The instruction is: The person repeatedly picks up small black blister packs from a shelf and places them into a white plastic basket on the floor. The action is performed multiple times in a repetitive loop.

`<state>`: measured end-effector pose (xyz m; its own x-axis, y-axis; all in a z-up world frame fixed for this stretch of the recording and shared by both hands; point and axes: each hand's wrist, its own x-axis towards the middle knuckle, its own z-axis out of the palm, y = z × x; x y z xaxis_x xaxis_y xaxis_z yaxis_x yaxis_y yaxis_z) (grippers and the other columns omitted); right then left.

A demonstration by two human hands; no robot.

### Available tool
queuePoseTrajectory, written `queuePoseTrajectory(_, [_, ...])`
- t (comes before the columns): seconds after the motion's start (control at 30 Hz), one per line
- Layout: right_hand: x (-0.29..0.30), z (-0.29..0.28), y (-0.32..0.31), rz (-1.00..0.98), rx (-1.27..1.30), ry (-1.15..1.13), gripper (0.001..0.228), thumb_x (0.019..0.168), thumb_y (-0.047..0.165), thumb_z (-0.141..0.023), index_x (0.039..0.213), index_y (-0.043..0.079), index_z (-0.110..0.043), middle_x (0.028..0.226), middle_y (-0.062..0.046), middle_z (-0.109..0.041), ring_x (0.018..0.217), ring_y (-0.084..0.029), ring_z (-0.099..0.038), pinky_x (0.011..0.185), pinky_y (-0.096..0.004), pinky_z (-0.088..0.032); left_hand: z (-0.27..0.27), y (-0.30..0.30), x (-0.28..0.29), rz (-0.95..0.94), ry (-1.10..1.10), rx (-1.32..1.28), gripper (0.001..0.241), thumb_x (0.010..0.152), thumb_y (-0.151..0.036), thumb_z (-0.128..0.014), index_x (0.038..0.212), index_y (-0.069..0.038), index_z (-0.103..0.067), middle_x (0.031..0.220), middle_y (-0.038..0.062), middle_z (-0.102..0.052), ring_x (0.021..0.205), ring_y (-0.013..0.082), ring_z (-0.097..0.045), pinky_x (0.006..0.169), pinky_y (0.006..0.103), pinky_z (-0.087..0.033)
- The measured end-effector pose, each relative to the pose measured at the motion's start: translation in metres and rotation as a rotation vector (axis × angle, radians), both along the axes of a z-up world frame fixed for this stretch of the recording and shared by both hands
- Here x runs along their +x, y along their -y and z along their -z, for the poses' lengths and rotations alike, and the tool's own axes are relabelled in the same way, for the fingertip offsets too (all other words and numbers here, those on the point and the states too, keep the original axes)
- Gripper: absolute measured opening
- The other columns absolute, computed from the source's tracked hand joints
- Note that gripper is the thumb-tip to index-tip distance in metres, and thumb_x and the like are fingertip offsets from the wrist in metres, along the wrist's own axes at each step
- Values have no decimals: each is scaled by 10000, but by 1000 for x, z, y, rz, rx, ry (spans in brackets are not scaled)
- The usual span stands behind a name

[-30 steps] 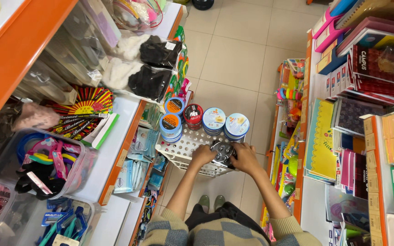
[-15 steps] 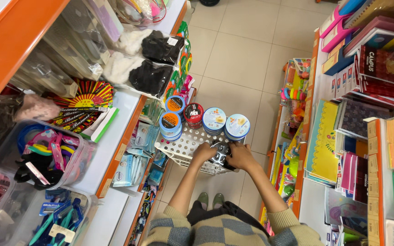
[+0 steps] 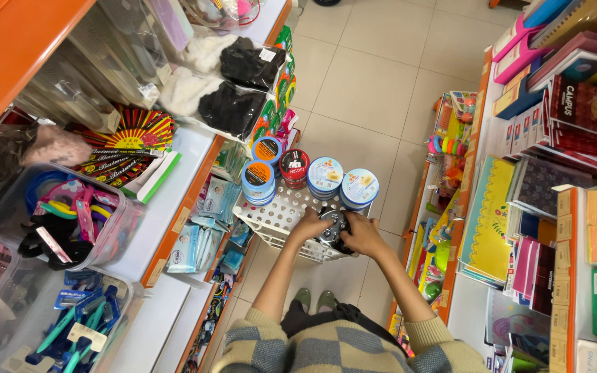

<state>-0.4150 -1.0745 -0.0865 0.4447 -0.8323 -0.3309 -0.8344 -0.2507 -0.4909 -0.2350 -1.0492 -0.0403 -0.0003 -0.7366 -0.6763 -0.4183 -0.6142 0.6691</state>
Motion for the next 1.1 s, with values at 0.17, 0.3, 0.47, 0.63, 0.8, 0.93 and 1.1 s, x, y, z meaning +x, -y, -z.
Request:
queuePoseTrajectory(0.17, [5,-12,-2,59,-19,67,666,782,363,-632,1375,100,-483,1283,-186,-590,1242,-368,-519,1010,-493,-278,1,-3,8,-114,14,-210,601,735,-353,-682,1211,-49,-475,1278,247,-576,1251,402,-505,1044,485,-417])
queuePoseTrajectory(0.3, [11,-17,-7,115,-10,95,682,764,398,-667,1347,84,-504,1257,-193,-597,1224,-382,-525,1011,-512,-279,12,2,15,-135,49,-341,525,734,-310,-683,1183,-107,-502,1246,174,-623,1216,368,-544,1027,486,-433])
queuePoseTrajectory(0.47, [33,-18,-13,280,109,360,693,761,323,-724,1351,92,-444,1230,-206,-615,1168,-407,-568,965,-511,-456,-22,-9,23,-194,31,-463,679,721,-246,-689,1334,-73,-454,1276,261,-567,1245,426,-497,1042,516,-423])
queuePoseTrajectory(0.63, [64,-10,-21,269,129,470,649,845,286,-647,1365,37,-348,1216,-303,-581,1151,-465,-558,957,-554,-463,-6,-19,32,-345,-2,-700,672,711,-122,-669,1345,-80,-451,1254,243,-569,1235,412,-502,1025,497,-406])
queuePoseTrajectory(0.8, [94,-38,-34,221,106,576,619,892,191,-583,1379,-35,-276,1175,-399,-545,1120,-537,-539,909,-607,-464,-11,-31,42,-505,-143,-896,664,689,35,-545,1329,34,-369,1247,273,-530,1242,406,-475,1050,499,-366])
queuePoseTrajectory(0.93, [104,-29,-38,164,12,701,600,895,132,-579,1370,-50,-261,1242,-393,-495,1195,-525,-480,981,-584,-433,32,-29,51,-662,-261,-935,673,691,38,-526,1335,3,-333,1295,259,-500,1281,363,-443,1083,477,-325])
queuePoseTrajectory(1.1, [108,-19,-37,153,-46,748,601,893,93,-577,1372,-60,-250,1263,-399,-466,1213,-543,-450,1001,-587,-412,43,-32,47,-784,-359,-1053,654,683,101,-500,1314,13,-350,1281,237,-486,1255,288,-434,1067,408,-346])
